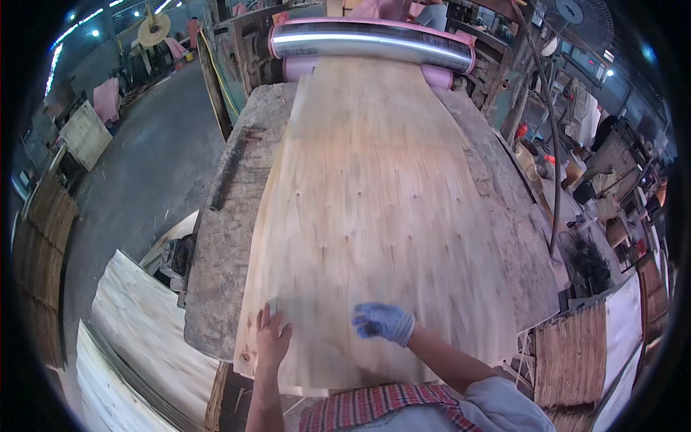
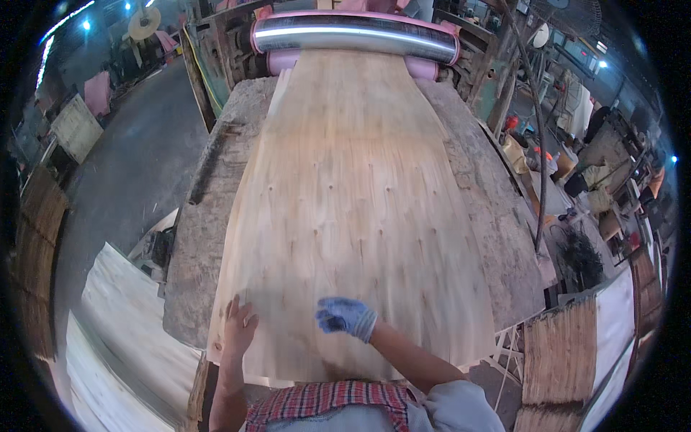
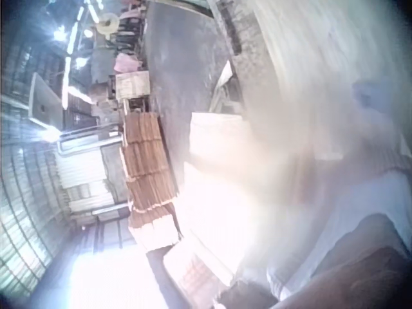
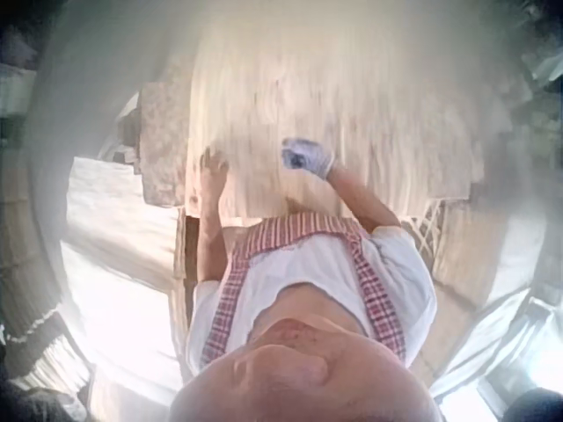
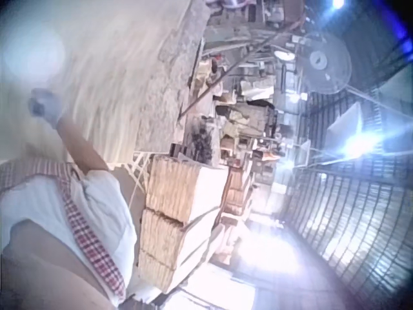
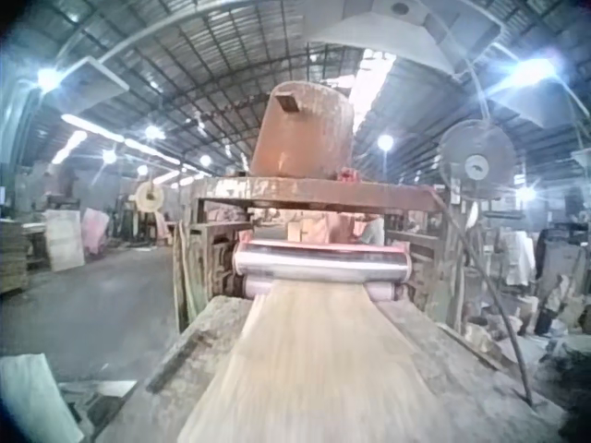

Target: The person uses a metal rod near a rolling machine, collects and stacks wood veneer sheets as they feed through the rollers, and carries the stacked sheets to place them onto a pile on the floor.

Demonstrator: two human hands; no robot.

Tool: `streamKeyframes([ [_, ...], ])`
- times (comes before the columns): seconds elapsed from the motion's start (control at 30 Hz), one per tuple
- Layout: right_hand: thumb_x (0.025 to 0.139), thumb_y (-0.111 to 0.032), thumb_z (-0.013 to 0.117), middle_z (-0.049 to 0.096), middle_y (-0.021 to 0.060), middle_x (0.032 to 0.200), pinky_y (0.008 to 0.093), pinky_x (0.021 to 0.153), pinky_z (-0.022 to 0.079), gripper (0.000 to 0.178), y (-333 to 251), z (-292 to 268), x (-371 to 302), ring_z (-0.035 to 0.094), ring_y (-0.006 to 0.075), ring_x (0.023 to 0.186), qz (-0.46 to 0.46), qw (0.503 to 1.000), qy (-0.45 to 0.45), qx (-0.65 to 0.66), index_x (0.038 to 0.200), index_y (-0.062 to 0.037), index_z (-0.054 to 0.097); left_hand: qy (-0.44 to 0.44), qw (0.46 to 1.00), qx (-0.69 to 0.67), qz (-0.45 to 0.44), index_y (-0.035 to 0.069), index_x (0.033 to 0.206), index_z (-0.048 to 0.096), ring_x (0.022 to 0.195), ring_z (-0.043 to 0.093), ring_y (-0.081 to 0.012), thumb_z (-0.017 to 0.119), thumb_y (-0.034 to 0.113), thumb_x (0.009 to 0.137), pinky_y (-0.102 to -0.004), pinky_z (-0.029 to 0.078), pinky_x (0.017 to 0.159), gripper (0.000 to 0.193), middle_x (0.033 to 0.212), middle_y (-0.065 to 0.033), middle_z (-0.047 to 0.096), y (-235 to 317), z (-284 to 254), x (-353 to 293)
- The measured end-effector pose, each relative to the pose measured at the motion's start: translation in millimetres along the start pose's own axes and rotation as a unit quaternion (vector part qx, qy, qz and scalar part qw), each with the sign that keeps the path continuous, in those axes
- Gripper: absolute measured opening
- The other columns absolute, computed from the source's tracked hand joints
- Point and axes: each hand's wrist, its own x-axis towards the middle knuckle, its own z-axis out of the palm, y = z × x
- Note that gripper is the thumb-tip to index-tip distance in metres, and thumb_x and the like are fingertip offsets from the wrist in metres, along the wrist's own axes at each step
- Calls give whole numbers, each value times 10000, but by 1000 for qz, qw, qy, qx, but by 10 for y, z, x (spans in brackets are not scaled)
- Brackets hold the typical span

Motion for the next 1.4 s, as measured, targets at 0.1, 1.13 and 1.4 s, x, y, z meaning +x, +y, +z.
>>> streamKeyframes([
  [0.1,775,-163,547,559,138,946,342,709,483,371,277,125,-360,570,242,797,41,998,10,-42,1103,-18,451,-6,1000,11,15,18,948,551,1073,354,-377,610,145,646,-394,330,881,333,1176,-233,380,-60,15,26],
  [1.13,809,-135,506,560,107,925,300,833,397,238,483,829,-1183,518,146,895,2,991,6,-134,1013,-16,528,89,725,-671,-130,11,963,514,689,573,-192,434,362,780,-275,467,640,404,828,-75,581,1127,-767,305],
  [1.4,828,-203,450,550,128,806,344,707,470,232,-1174,-168,377,548,221,773,-264,964,-17,25,858,22,499,-93,698,-688,-173,17,1016,500,612,542,-176,300,485,820,-253,420,547,545,848,-120,586,779,-365,491],
])
